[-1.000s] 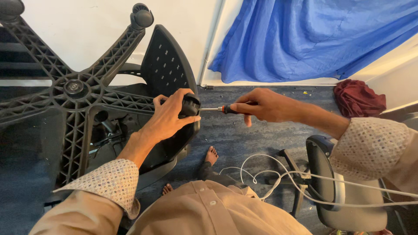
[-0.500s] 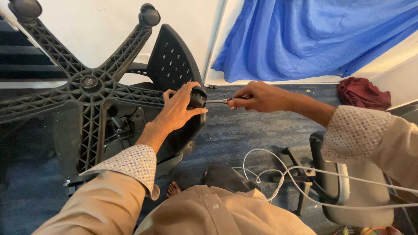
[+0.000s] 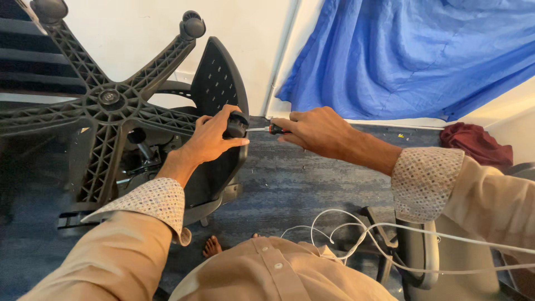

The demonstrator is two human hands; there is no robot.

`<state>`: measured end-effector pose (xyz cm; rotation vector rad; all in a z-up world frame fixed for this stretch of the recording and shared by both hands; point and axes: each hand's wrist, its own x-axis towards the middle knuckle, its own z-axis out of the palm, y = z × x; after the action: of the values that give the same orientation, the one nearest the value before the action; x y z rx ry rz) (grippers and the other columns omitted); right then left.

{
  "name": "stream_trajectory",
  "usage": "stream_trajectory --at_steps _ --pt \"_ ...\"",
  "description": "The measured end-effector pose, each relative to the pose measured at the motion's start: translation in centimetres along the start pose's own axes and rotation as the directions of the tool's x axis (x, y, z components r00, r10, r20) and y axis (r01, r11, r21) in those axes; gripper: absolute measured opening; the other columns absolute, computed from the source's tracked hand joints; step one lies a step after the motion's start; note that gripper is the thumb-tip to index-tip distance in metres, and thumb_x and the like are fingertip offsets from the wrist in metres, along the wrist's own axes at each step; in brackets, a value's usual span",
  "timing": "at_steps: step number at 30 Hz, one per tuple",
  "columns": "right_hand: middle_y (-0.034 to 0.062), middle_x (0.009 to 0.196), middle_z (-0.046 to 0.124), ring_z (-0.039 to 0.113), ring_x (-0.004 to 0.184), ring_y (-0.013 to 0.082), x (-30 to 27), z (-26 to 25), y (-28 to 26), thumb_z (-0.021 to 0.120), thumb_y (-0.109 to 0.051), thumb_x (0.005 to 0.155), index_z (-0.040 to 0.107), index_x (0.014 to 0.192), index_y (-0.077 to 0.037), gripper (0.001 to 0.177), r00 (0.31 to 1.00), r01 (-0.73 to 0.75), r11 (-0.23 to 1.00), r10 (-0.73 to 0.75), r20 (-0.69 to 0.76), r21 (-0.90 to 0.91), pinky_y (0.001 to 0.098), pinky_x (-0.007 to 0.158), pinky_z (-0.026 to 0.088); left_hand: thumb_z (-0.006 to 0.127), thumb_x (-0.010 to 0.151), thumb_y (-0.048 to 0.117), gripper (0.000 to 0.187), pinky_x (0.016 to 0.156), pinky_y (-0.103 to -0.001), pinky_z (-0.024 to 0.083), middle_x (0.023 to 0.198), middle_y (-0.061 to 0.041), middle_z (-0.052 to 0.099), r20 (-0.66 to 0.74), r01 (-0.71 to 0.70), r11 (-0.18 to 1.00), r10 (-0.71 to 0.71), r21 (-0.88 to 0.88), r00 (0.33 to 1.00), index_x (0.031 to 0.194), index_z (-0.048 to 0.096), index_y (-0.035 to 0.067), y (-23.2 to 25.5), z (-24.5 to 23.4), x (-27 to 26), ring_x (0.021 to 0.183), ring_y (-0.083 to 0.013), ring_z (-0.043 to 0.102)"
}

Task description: The person uses a screwdriver to remove a screw from the underside of an overturned office chair, detaching a caster wheel from the chair base.

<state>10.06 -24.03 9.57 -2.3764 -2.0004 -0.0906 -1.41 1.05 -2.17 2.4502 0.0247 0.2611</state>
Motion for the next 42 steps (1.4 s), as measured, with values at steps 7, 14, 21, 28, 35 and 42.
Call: stream_trajectory --at_steps 7,14,21,28,35,42 --pt "0.0058 0.064 0.060 0.054 0.050 0.0205 1.7 1.8 2.0 0.059 -0.047 0.101 0.075 0.120 -0.009 0.045 0.931 -0.320 0.836 0.192 0.310 0.446 0.0375 0.047 0.040 0.081 0.083 0.039 0.068 0.099 -0.052 0.039 0.119 -0.012 0.068 -0.065 -0.107 0.993 0.110 0.048 0.992 0.135 0.044 0.016 -0.1 0.1 0.0 0.115 -0.0333 0.064" --pt "0.0021 0.064 0.063 0.047 0.043 0.0135 2.8 1.8 1.9 0.059 -0.055 0.097 0.075 0.119 -0.008 0.054 0.790 -0.598 0.600 0.330 0.517 0.531 0.0312 0.037 0.035 0.081 0.083 0.036 0.069 0.086 -0.050 0.052 0.115 -0.018 0.069 -0.021 -0.053 0.999 0.052 -0.007 0.998 0.136 0.042 0.014 -0.4 -0.2 0.3 0.106 -0.0412 0.067" --pt "0.0135 0.092 0.071 0.070 0.069 0.0304 0.5 0.4 2.4 0.062 -0.047 0.093 0.065 0.135 -0.015 0.053 0.999 0.023 0.999 -0.022 0.034 -0.043 0.0445 0.056 0.055 0.082 0.085 0.038 0.073 0.085 -0.055 0.051 0.112 -0.025 0.066 -0.196 -0.065 0.992 0.085 0.109 0.977 0.138 0.041 0.011 -0.4 1.3 0.7 0.105 -0.0468 0.064" --pt "0.0076 0.078 0.070 0.067 0.063 0.0238 0.5 1.6 3.0 0.057 -0.044 0.100 0.069 0.130 -0.013 0.045 1.000 0.025 0.982 -0.026 0.006 0.188 0.0394 0.058 0.053 0.079 0.087 0.043 0.072 0.087 -0.055 0.053 0.122 -0.023 0.060 -0.143 0.056 0.993 -0.040 0.106 0.989 0.140 0.037 0.016 0.3 1.8 0.3 0.107 -0.0476 0.064" --pt "-0.0030 0.060 0.048 0.033 0.042 0.0064 1.7 1.2 3.1 0.060 -0.049 0.098 0.077 0.120 -0.006 0.052 0.753 -0.655 0.403 0.270 0.601 0.639 0.0274 0.034 0.024 0.078 0.085 0.042 0.072 0.087 -0.054 0.055 0.127 -0.019 0.058 -0.074 0.075 0.982 -0.064 0.170 0.995 0.139 0.035 0.022 0.3 1.6 0.6 0.108 -0.0466 0.065" --pt "0.0063 0.071 0.067 0.063 0.056 0.0226 0.5 0.5 0.8 0.058 -0.048 0.098 0.075 0.115 -0.010 0.045 0.993 -0.117 0.986 0.116 0.016 0.115 0.0391 0.048 0.047 0.078 0.087 0.044 0.074 0.089 -0.057 0.053 0.126 -0.020 0.057 -0.031 0.140 0.976 -0.137 0.164 0.990 0.140 0.031 0.023 0.1 1.5 0.7 0.108 -0.0494 0.063"
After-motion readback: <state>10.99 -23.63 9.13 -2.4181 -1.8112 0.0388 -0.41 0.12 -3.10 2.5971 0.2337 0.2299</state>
